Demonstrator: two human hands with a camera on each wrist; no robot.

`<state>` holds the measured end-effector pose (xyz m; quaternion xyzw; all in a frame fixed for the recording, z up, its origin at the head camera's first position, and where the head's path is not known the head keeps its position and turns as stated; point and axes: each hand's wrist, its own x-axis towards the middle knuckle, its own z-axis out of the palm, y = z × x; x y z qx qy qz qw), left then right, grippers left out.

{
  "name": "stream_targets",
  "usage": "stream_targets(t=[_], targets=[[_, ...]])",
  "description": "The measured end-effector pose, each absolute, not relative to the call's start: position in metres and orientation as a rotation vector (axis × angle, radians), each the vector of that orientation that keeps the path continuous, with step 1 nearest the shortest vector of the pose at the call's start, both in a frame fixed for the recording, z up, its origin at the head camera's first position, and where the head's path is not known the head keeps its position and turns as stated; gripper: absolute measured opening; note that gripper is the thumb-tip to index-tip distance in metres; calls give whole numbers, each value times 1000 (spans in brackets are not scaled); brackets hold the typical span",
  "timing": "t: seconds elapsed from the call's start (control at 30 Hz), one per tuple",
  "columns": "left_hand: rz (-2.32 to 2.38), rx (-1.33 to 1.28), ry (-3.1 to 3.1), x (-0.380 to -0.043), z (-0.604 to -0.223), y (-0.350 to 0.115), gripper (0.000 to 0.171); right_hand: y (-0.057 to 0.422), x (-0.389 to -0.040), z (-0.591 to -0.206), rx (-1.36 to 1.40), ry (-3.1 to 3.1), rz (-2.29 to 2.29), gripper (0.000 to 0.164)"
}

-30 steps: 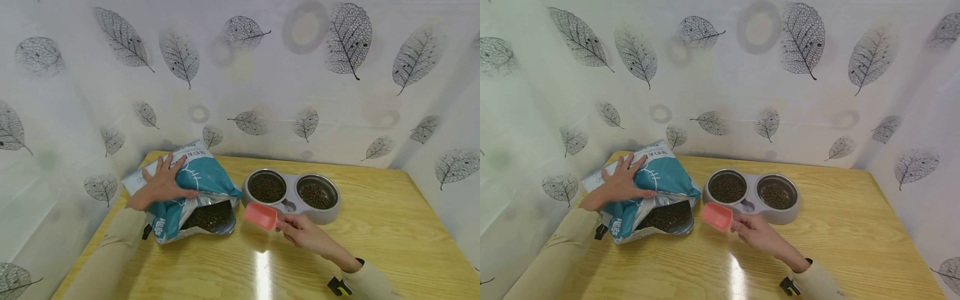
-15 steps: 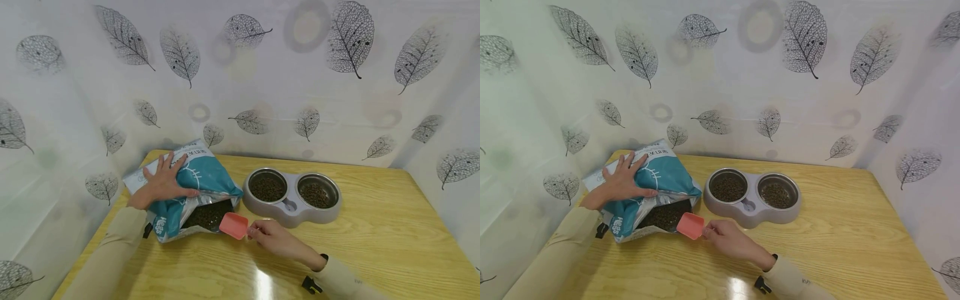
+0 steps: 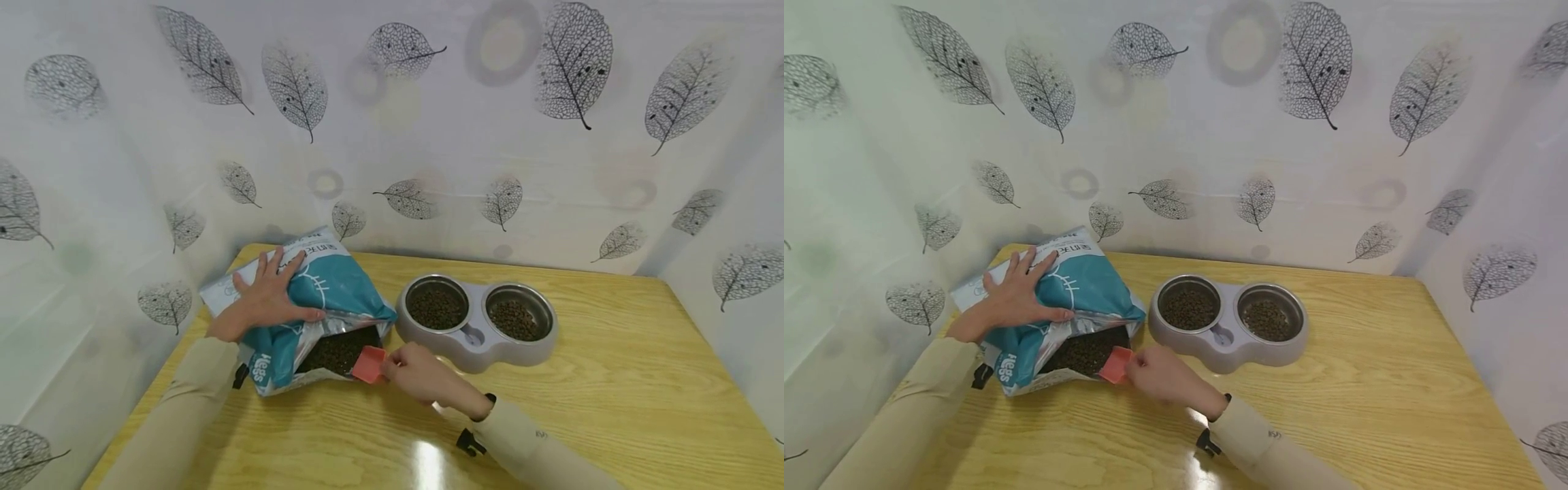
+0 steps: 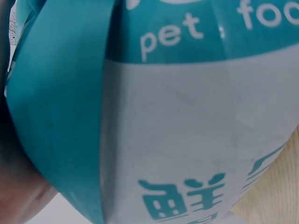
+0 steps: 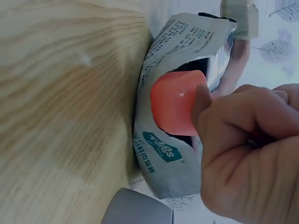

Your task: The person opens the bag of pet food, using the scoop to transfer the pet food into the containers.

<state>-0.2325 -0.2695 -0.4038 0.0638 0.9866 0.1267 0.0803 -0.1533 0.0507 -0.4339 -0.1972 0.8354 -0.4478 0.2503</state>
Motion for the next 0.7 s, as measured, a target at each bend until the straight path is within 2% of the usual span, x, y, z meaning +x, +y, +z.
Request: stream_targets(t=[0.47, 0.7], targets=[[387, 188, 2939, -233, -402, -270, 129, 31, -158, -462, -393, 1868, -1518, 38], [380, 190, 2938, -234, -403, -269, 130, 35, -152, -462, -368, 1822, -1556, 36]])
